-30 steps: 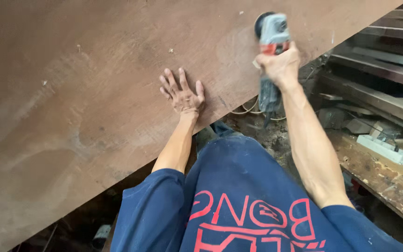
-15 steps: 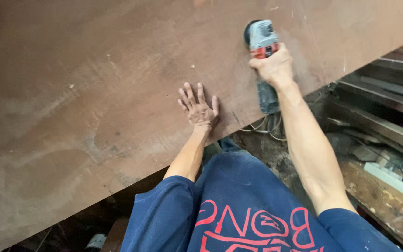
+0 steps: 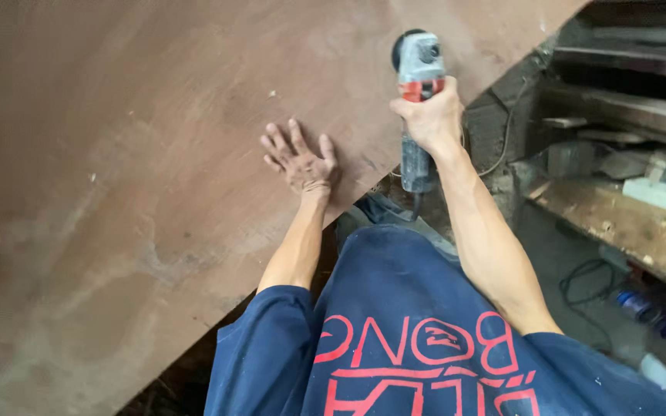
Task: The person uses an angle grinder with a sanding disc to sand a large wooden board. They move the tool across the surface in sweeping motions, then set the tool down and walk toward a stack of lumber.
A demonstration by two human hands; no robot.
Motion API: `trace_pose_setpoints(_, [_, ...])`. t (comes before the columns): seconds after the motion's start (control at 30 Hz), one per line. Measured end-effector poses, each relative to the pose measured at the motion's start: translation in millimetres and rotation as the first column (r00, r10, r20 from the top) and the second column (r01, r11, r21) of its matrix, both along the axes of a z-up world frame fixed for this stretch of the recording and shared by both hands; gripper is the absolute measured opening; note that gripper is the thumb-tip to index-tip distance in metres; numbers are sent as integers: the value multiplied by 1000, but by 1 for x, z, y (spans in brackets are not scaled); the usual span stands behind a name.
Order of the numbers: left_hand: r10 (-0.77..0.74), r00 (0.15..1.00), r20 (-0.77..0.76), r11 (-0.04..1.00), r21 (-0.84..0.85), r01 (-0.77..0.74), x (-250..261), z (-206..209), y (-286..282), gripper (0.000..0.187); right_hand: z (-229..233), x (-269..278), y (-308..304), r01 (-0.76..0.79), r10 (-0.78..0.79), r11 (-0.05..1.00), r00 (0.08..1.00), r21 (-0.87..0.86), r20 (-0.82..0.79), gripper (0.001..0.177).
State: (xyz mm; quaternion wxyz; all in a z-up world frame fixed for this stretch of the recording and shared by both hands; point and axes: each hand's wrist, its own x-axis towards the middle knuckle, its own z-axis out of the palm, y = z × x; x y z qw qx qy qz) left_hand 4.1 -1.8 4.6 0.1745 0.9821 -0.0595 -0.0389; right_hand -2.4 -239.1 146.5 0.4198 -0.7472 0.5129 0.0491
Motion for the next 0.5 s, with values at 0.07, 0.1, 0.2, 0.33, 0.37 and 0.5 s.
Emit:
trace_pose_setpoints(0.07, [-9,1000,-25,1000,-1,9,2,6,0,77,1,-33,-17,110,-109,994,993,-28,43,69])
trace_pose_setpoints(0.1, [-4,999,-38,1000,-1,4,2,9,-2,77,2,-47,-24,155,-153,987,986,-40,65,70])
trace_pose_setpoints(0.2, [-5,999,-46,1000,0,5,0,14,-4,77,2,-82,-36,228,-225,972,973,-56,56,68])
trace_pose_setpoints(0.33, [-5,1000,-27,1000,13,6,2,11,-6,78,7,-106,-39,175,-175,984,984,-4,29,67])
trace_pose_setpoints(0.37, [-4,1000,-31,1000,18,4,1,10,-5,77,9,-108,-34,139,-139,990,990,-13,28,66])
trace_pose_setpoints(0.5, [-10,1000,-19,999,32,11,0,9,-4,77,17,-101,-3,-50,85,983,977,177,-194,73])
